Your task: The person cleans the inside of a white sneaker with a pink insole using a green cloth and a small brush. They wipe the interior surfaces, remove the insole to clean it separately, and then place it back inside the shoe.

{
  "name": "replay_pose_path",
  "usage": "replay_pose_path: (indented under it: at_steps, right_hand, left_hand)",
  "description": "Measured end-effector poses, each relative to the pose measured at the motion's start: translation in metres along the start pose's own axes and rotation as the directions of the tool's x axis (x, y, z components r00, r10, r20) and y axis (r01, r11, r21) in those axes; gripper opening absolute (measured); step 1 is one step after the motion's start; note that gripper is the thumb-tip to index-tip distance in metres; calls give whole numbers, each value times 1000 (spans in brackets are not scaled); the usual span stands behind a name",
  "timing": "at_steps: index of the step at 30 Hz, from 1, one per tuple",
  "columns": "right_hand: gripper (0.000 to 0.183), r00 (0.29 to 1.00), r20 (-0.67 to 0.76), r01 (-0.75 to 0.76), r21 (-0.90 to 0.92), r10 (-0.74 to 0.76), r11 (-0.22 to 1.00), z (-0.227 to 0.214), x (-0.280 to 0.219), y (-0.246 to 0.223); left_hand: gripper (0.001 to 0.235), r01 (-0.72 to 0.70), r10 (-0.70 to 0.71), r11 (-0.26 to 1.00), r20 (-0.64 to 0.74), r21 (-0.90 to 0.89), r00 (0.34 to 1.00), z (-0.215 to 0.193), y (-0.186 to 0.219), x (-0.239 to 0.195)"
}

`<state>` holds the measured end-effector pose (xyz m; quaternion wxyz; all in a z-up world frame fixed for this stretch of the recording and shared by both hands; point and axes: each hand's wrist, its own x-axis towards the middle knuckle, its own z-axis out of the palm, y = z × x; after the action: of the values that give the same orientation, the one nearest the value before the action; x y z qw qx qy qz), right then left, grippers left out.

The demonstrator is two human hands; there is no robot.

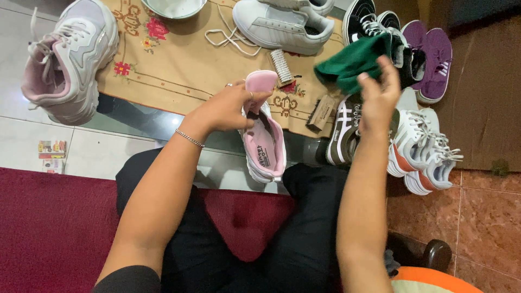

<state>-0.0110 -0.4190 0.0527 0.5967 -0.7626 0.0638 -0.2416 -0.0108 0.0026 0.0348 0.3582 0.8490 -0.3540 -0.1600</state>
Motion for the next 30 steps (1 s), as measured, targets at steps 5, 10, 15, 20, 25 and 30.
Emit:
replay_pose_path:
  at_steps: [5, 10, 15, 20, 25, 30]
  right_hand:
    - [77, 957, 48, -226, -494, 286, 840, 32, -75, -29]
    - [91, 950, 37, -226, -605, 310, 764, 45, -86, -72]
    - [105, 922, 105, -184, -729, 373, 660, 40, -88, -66]
    - [86, 850, 342, -38, -719, 401, 694, 62, -112, -126]
    - [96, 679, 652, -9, -450, 336, 893, 100, -150, -111]
    - [65, 770, 465, -279, -370, 436, 886, 103, -126, -33]
  left_hand:
    - [54, 41, -65, 993, -221, -110, 973, 0, -3, 4]
    - [80, -7, -97, 957, -342, -291, 935, -18, 22, -1]
    - [96, 141, -298, 899, -344, -415, 891, -10, 2, 0]
    - [86, 386, -475, 850, -205, -357, 856, -8, 20, -9]
    - [123, 512, -560, 810, -115, -287, 821, 15, 46, -19]
    - [67, 202, -352, 891, -337, -406, 874, 60, 0, -35]
